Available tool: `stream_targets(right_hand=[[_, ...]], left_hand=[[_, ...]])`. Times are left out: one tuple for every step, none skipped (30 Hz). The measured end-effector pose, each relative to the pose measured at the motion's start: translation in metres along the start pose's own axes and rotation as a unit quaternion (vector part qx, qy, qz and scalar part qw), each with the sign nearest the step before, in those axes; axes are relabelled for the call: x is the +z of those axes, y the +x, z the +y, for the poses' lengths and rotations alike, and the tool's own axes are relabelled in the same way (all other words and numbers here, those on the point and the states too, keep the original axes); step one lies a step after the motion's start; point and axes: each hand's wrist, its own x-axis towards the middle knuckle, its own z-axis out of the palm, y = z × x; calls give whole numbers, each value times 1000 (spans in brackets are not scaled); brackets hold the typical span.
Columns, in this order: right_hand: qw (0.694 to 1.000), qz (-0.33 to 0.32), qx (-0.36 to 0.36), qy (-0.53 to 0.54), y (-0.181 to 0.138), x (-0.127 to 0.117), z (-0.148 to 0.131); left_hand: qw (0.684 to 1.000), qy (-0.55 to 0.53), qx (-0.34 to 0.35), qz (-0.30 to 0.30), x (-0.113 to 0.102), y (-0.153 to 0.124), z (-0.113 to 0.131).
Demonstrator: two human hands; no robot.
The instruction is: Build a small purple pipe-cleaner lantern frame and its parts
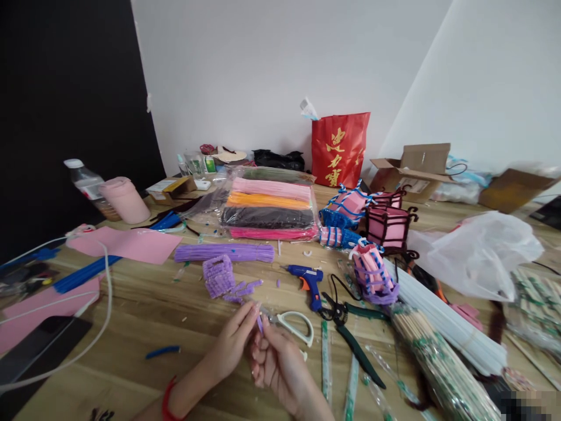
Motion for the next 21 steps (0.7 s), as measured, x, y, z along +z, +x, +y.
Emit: stream_targets(right_hand=[[1000, -3, 28, -1, 0, -2, -1], [999, -6, 52, 2, 0, -3, -2], [997, -10, 70, 9, 0, -5, -4], [996, -14, 82, 18, 0, -7, -6], [996, -18, 87, 27, 0, -8, -8], [995, -20, 90, 34, -1, -9, -11], [995, -17, 90, 35, -1, -10, -13], [996, -8, 88, 31, -1, -10, -14], [996, 6, 83, 22, -1, -11, -15], [997, 28, 76, 8, -1, -11, -15], [997, 51, 63, -12, 0, -11, -14], [996, 73, 43, -37, 0, -11, -13], [994, 88, 20, -64, 1, -11, -11], [991, 97, -7, -92, 2, -11, -10], [987, 102, -38, -122, 2, -11, -8], [981, 104, -70, -150, 3, -11, -6], [974, 106, -99, -176, 3, -11, -5], [967, 109, -123, -197, 4, -11, -4], [960, 112, -141, -213, 3, -11, -3], [956, 113, -150, -225, 3, -10, -3], [954, 114, -152, -232, 2, -8, -3]], left_hand=[[999, 31, 17, 5, 0, 0, 0], [998, 60, 33, 9, -1, 0, 1], [995, 88, 49, 12, -1, -1, 0], [991, 115, 65, 13, -2, -1, 0], [987, 141, 81, 13, -2, -1, -1], [981, 166, 98, 8, -3, -2, -2], [975, 190, 115, 0, -4, -2, -3], [969, 210, 131, -10, -5, -2, -4], [963, 227, 144, -24, -6, -3, -5], [958, 240, 154, -39, -7, -3, -5], [953, 250, 164, -56, -7, -4, -5], [947, 260, 173, -75, -8, -4, -4], [941, 269, 183, -94, -8, -5, -3], [935, 279, 191, -112, -8, -6, -2], [929, 286, 198, -126, -9, -6, 0], [925, 292, 202, -136, -9, -7, 2], [923, 295, 203, -141, -9, -7, 4], [923, 294, 203, -145, -10, -7, 6], [924, 289, 202, -148, -11, -7, 7], [926, 282, 200, -150, -11, -7, 9], [930, 274, 195, -150, -12, -7, 9]])
